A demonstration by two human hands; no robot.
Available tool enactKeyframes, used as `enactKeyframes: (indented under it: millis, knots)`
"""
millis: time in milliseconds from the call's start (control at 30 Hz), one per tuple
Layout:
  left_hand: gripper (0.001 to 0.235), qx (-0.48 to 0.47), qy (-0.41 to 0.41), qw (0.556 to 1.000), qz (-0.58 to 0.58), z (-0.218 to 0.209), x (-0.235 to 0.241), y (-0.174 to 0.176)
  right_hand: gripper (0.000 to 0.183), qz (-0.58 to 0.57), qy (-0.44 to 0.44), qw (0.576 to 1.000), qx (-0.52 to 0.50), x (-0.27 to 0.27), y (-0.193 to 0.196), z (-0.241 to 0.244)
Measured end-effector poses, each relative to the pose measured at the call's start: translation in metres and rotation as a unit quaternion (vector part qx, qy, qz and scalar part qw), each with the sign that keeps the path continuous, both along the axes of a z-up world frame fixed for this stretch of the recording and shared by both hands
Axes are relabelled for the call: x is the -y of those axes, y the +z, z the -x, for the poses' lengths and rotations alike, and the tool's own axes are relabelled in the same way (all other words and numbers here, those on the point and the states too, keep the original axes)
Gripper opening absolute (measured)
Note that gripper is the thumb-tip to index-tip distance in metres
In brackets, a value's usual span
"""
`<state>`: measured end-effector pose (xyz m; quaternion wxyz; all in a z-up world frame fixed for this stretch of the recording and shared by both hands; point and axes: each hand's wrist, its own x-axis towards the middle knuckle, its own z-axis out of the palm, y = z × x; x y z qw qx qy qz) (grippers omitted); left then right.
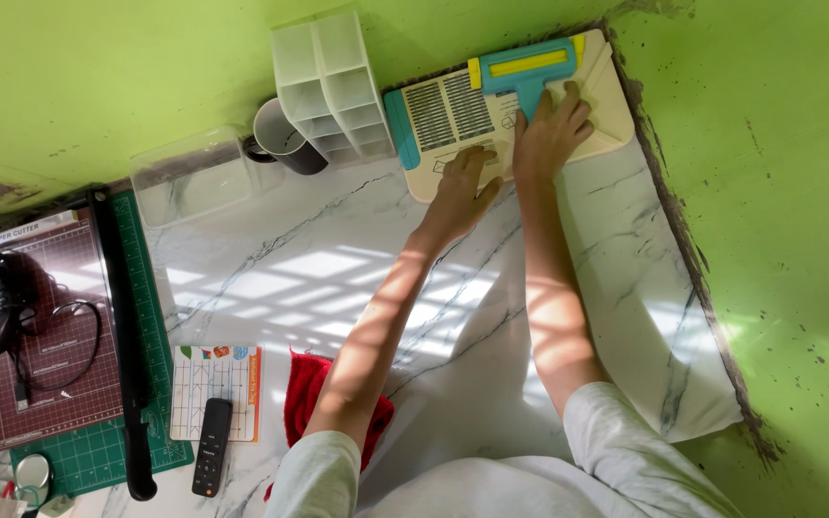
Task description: The person cleans a white plastic organizer and a blue paper cutter with a red cloth. They then wipe a black camera and wrap its cable around the body.
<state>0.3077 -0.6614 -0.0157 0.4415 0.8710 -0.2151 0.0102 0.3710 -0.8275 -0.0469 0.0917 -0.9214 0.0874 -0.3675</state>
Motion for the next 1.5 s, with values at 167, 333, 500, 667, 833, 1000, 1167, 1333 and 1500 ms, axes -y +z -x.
enactKeyframes:
  millis: [167, 333, 500, 667, 833, 1000, 1167, 1333, 1500]
  knots:
    - [0.042, -0.027, -0.033, 0.999, 0.0, 0.003, 0.0, 0.002, 0.053, 0.022, -0.023, 0.999, -0.042, 0.001, -0.015, -0.008]
    - [0.038, -0.022, -0.048, 0.998, 0.019, 0.009, -0.01, 0.013, 0.053, 0.077, 0.013, 0.997, -0.024, 0.008, -0.024, -0.01]
    - [0.034, -0.03, -0.046, 0.998, 0.026, 0.02, -0.025, 0.031, 0.054, 0.055, 0.015, 0.996, -0.07, 0.01, -0.038, -0.02]
    - [0.036, -0.033, -0.005, 0.999, -0.026, 0.036, -0.059, 0.047, 0.067, -0.009, 0.081, 0.995, -0.051, -0.036, -0.005, 0.034]
    - [0.043, -0.035, 0.065, 0.988, -0.132, 0.078, -0.125, 0.058, 0.052, -0.152, 0.278, 0.946, -0.071, -0.136, 0.037, 0.132]
    - [0.038, -0.011, 0.187, 0.976, -0.113, 0.156, -0.224, 0.083, 0.062, -0.294, 0.493, 0.806, -0.142, -0.24, 0.081, 0.199]
    - [0.031, -0.024, 0.3, 0.952, -0.059, 0.223, -0.32, 0.118, 0.065, -0.269, 0.575, 0.729, -0.256, -0.338, 0.125, 0.237]
    - [0.028, -0.02, 0.355, 0.933, -0.051, 0.269, -0.42, 0.111, 0.07, -0.197, 0.627, 0.687, -0.31, -0.423, 0.125, 0.268]
    - [0.029, 0.033, 0.407, 0.912, -0.036, 0.287, -0.514, 0.083, 0.065, -0.133, 0.671, 0.683, -0.255, -0.496, 0.114, 0.289]
